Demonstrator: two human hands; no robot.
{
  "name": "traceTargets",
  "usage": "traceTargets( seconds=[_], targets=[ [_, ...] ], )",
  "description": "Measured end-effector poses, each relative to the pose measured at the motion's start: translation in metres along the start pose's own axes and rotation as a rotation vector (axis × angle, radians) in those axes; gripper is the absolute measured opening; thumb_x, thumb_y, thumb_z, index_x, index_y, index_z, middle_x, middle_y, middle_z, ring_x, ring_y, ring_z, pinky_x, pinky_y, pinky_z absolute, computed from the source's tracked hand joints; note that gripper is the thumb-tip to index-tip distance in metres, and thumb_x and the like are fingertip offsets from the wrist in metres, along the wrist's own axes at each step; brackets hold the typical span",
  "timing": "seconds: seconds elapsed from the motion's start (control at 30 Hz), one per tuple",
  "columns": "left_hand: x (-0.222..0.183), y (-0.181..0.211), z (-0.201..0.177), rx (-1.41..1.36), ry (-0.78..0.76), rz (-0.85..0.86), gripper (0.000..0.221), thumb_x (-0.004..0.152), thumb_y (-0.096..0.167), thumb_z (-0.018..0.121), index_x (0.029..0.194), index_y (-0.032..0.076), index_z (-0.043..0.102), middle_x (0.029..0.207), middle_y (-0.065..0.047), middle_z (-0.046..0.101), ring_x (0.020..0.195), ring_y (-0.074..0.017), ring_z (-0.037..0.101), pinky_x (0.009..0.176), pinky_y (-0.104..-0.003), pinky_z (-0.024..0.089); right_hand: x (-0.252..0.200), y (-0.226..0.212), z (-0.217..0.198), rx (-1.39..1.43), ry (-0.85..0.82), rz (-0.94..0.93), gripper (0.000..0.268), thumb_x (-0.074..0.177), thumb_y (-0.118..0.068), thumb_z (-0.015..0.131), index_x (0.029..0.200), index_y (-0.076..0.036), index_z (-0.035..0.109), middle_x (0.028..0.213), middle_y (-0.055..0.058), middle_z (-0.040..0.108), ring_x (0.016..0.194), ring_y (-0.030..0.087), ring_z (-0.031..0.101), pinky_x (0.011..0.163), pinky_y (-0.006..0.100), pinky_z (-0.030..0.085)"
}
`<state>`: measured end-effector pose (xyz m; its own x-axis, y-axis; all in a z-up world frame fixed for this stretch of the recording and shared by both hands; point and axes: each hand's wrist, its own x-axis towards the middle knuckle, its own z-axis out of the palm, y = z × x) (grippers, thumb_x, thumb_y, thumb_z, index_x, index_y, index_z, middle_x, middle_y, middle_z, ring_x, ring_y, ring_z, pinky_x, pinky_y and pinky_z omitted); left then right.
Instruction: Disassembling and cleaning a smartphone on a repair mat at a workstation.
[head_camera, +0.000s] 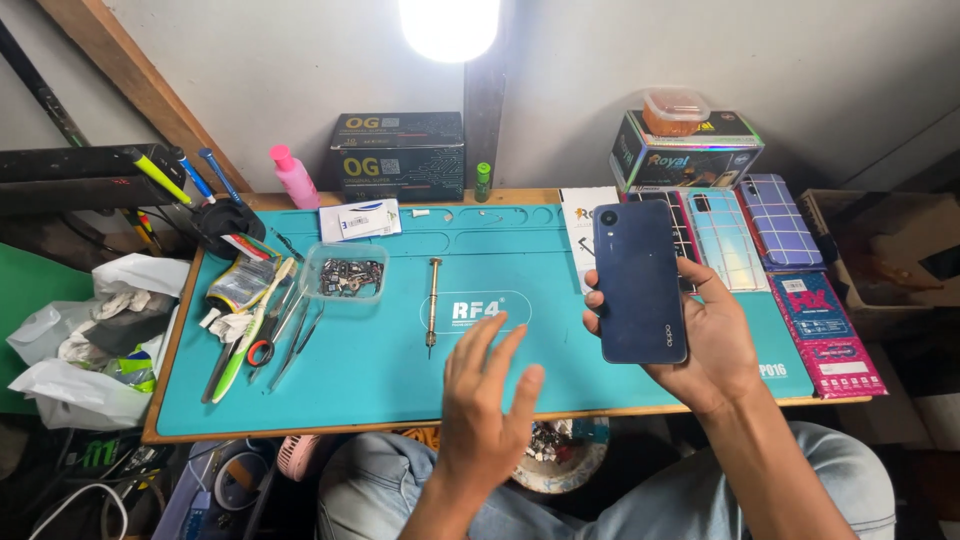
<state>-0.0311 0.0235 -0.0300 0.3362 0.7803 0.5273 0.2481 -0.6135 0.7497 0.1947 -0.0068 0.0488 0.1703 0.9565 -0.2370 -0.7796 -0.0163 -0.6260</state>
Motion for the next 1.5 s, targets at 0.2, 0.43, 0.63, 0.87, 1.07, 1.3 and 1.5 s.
traceTargets(
  seconds=[0.2, 0.43, 0.63, 0.87, 1.07, 1.3, 1.5],
  targets=[
    [0.055, 0.004, -0.007, -0.741, 0.042, -0.543, 0.041, 0.101, 0.025, 0.060, 0.124, -0.003, 0.079, 0.119, -0.017, 0.084, 0.111, -0.0202, 0.076, 0.100, -0.031, 0.060, -0.006, 0.006, -0.022, -0.169, -0.041, 0.087, 0.069, 0.107, -0.040, 0.036, 0.154, 0.008, 0.049, 0.126, 0.030, 0.069, 0.098, 0.036, 0.072, 0.081, 0.054, 0.068],
    [0.076, 0.008, -0.002, -0.801, 0.006, -0.553, 0.021, 0.099, 0.016, 0.073, 0.094, -0.003, 0.082, 0.076, -0.003, 0.066, 0.074, -0.0100, 0.055, 0.069, -0.025, 0.048, -0.009, 0.036, -0.032, -0.245, -0.042, 0.254, 0.074, 0.105, -0.047, 0.032, 0.155, 0.003, 0.051, 0.122, 0.031, 0.072, 0.095, 0.038, 0.075, 0.078, 0.059, 0.067],
    [0.067, 0.003, -0.003, -1.009, -0.079, -0.610, 0.016, 0.089, 0.001, 0.082, 0.093, -0.006, 0.068, 0.076, -0.010, 0.065, 0.048, -0.0127, 0.055, 0.039, -0.025, 0.049, -0.010, 0.047, -0.043, -0.168, -0.055, 0.299, 0.069, 0.104, -0.044, 0.035, 0.150, 0.005, 0.052, 0.121, 0.032, 0.069, 0.097, 0.039, 0.072, 0.074, 0.055, 0.065],
    [0.060, -0.004, 0.000, -0.794, -0.049, -0.509, 0.015, 0.096, 0.012, 0.078, 0.089, -0.001, 0.077, 0.076, -0.003, 0.070, 0.067, -0.0069, 0.054, 0.063, -0.022, 0.046, -0.012, 0.052, -0.049, -0.139, -0.032, 0.361, 0.069, 0.103, -0.045, 0.035, 0.153, 0.000, 0.052, 0.119, 0.031, 0.070, 0.092, 0.037, 0.071, 0.072, 0.056, 0.065],
    [0.057, -0.008, 0.000, -0.829, -0.053, -0.562, 0.019, 0.099, 0.012, 0.072, 0.091, -0.003, 0.078, 0.073, -0.004, 0.066, 0.068, -0.0094, 0.056, 0.063, -0.023, 0.048, -0.012, 0.055, -0.053, -0.109, -0.001, 0.370, 0.071, 0.105, -0.045, 0.032, 0.158, -0.001, 0.046, 0.117, 0.031, 0.069, 0.089, 0.036, 0.072, 0.071, 0.056, 0.067],
    [0.057, -0.007, -0.001, -0.739, 0.000, -0.551, 0.021, 0.100, 0.011, 0.070, 0.094, -0.006, 0.081, 0.069, -0.003, 0.066, 0.063, -0.0083, 0.056, 0.056, -0.023, 0.047, -0.012, 0.054, -0.049, -0.111, -0.007, 0.371, 0.072, 0.104, -0.045, 0.032, 0.157, 0.000, 0.049, 0.124, 0.032, 0.070, 0.099, 0.037, 0.072, 0.076, 0.054, 0.066],
    [0.043, -0.035, 0.013, -0.337, 0.172, -0.361, 0.024, 0.102, 0.026, 0.075, 0.103, 0.003, 0.080, 0.080, -0.015, 0.076, 0.071, -0.0213, 0.073, 0.067, -0.032, 0.058, 0.023, 0.020, 0.006, -0.859, 0.378, 0.054, 0.066, 0.101, -0.039, 0.060, 0.156, -0.002, 0.054, 0.115, 0.034, 0.071, 0.093, 0.045, 0.075, 0.079, 0.056, 0.064]
  ],
)
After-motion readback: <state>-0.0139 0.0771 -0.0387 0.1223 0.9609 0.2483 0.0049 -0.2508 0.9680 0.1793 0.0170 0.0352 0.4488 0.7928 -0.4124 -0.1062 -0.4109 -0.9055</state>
